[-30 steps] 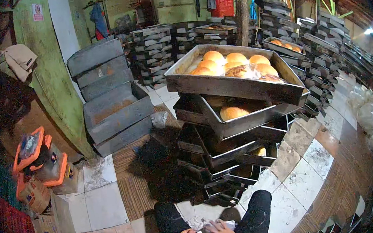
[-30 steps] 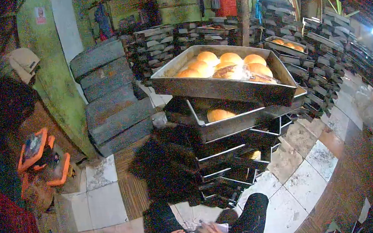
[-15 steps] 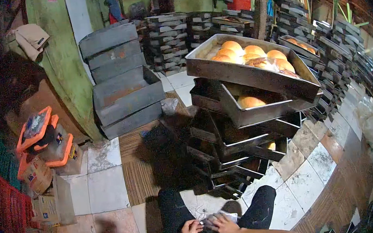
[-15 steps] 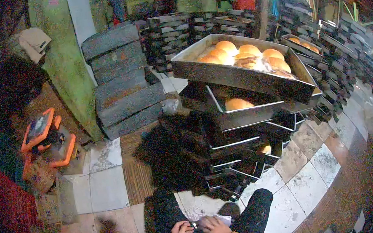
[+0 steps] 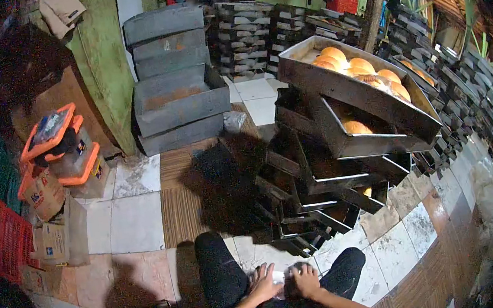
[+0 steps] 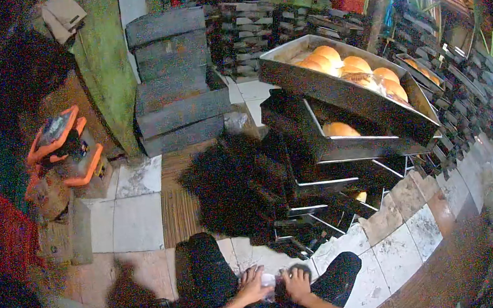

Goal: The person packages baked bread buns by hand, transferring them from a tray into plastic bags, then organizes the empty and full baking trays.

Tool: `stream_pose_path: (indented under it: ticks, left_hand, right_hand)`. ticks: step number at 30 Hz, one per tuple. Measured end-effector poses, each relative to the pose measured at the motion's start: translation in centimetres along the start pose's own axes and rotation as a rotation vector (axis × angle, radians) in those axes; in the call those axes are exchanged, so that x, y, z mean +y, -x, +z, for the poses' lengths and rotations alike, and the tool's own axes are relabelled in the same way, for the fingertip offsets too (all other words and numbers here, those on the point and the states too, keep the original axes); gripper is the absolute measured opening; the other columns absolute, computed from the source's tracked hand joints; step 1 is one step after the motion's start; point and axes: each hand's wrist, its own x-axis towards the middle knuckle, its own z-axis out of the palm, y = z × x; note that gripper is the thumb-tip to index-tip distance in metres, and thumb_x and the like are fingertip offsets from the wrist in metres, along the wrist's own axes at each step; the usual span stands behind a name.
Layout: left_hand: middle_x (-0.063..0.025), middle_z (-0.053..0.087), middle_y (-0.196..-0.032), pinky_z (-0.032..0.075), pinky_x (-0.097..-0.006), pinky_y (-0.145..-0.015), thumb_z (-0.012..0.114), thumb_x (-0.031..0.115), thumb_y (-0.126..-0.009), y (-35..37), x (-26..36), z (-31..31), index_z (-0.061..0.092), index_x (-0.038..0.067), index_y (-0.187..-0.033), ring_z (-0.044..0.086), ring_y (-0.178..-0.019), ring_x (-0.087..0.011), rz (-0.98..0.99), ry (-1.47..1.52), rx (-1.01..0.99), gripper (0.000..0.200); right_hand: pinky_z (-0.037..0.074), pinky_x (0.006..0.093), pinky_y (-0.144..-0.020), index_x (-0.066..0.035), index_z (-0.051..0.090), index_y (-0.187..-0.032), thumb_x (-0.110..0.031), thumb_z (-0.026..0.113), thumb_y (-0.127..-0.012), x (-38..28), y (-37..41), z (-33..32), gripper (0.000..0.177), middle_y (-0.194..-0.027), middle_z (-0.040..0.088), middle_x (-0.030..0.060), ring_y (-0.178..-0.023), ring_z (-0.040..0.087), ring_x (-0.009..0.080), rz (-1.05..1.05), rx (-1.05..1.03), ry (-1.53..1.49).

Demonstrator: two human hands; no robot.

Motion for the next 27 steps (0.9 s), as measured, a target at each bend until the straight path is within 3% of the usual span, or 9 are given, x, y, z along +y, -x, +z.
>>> stream_pose_path:
  ticks: [3,5,8,14,17,19,20,23,27]
  left_hand:
    - [-0.0284,0.044,-0.120,0.036,-0.0419,-0.093,0.069,0.039,-0.067,-2.0,-0.7,1.0,0.017,0.005,-0.135,0.044,-0.110,-0.0417,-0.118,-0.073,-0.382,0.092]
    - [-0.0222,0.060,-0.096,0.046,-0.0403,-0.078,0.069,0.027,-0.066,-4.6,-3.8,3.6,0.053,0.003,-0.108,0.058,-0.091,-0.0331,-0.169,0.179,-0.674,0.051]
    - [-0.0212,0.060,-0.080,0.046,-0.0421,-0.069,0.064,0.018,-0.071,-3.5,-5.9,5.8,0.058,0.001,-0.084,0.059,-0.079,-0.0353,0.015,0.123,-0.133,0.022]
    - [-0.0231,0.059,-0.079,0.043,-0.0441,-0.068,0.052,0.015,-0.082,-3.0,-4.1,2.5,0.057,-0.002,-0.080,0.057,-0.078,-0.0390,-0.100,0.184,-0.185,0.018]
    - [-0.0240,0.058,-0.075,0.043,-0.0455,-0.070,0.054,0.013,-0.080,-3.0,-4.6,2.6,0.060,-0.002,-0.079,0.058,-0.079,-0.0390,-0.043,0.117,-0.350,0.017]
    - [-0.0244,0.058,-0.084,0.044,-0.0432,-0.076,0.058,0.014,-0.077,-3.0,-4.6,2.9,0.061,-0.002,-0.082,0.056,-0.088,-0.0377,-0.140,0.083,-0.438,0.017]
    - [-0.0245,0.057,-0.091,0.043,-0.0415,-0.079,0.059,0.015,-0.075,-2.8,-4.7,2.9,0.061,-0.002,-0.084,0.055,-0.092,-0.0372,-0.077,0.048,-0.407,0.019]
    - [-0.0235,0.044,-0.118,0.038,-0.0402,-0.091,0.066,0.018,-0.071,-3.4,-4.3,1.9,0.058,-0.004,-0.095,0.044,-0.110,-0.0387,-0.106,-0.049,-0.554,0.034]
    - [-0.0186,0.025,-0.134,0.027,-0.0429,-0.101,0.072,0.025,-0.066,-2.4,-1.4,-0.4,0.048,-0.001,-0.116,0.020,-0.124,-0.0424,-0.187,-0.157,-0.631,0.061]
  right_hand:
    - [0.041,0.0418,-0.081,-0.005,0.044,-0.113,-0.033,0.069,-0.068,1.1,-0.8,-2.3,0.058,-0.102,0.052,0.0193,-0.098,0.050,0.0341,0.175,-0.009,-0.312]
    - [0.043,0.0352,-0.071,0.000,0.052,-0.092,-0.023,0.067,-0.073,3.1,-1.8,2.1,0.033,-0.082,0.055,0.0151,-0.077,0.052,0.0328,-0.008,-0.005,-0.864]
    - [0.041,0.0342,-0.058,0.002,0.047,-0.075,-0.011,0.064,-0.076,1.5,-2.6,-1.2,0.021,-0.071,0.052,0.0169,-0.060,0.047,0.0306,-0.091,0.249,-0.720]
    - [0.039,0.0330,-0.051,0.003,0.048,-0.077,-0.012,0.061,-0.080,-0.1,-3.7,-4.7,0.021,-0.060,0.050,0.0153,-0.053,0.047,0.0207,0.188,0.159,-0.909]
    - [0.041,0.0344,-0.055,0.004,0.052,-0.071,-0.012,0.062,-0.079,1.0,-3.0,-4.9,0.021,-0.064,0.052,0.0164,-0.057,0.047,0.0308,-0.083,0.090,-0.797]
    - [0.045,0.0367,-0.062,0.002,0.058,-0.090,-0.011,0.058,-0.080,1.1,-3.3,-5.9,0.017,-0.077,0.057,0.0203,-0.066,0.054,0.0360,-0.304,0.221,-0.733]
    - [0.043,0.0357,-0.063,0.003,0.058,-0.084,-0.006,0.058,-0.077,1.0,-2.7,-6.6,0.011,-0.075,0.055,0.0184,-0.069,0.052,0.0342,0.022,0.089,-1.163]
    - [0.042,0.0338,-0.062,0.002,0.057,-0.081,0.001,0.055,-0.071,2.0,-2.3,-7.0,0.010,-0.075,0.053,0.0158,-0.070,0.051,0.0301,-0.122,0.175,-0.847]
    - [0.043,0.0318,-0.064,-0.005,0.056,-0.085,-0.010,0.062,-0.065,1.7,-1.4,-7.4,0.021,-0.083,0.055,0.0148,-0.075,0.054,0.0278,0.149,-0.138,-0.631]
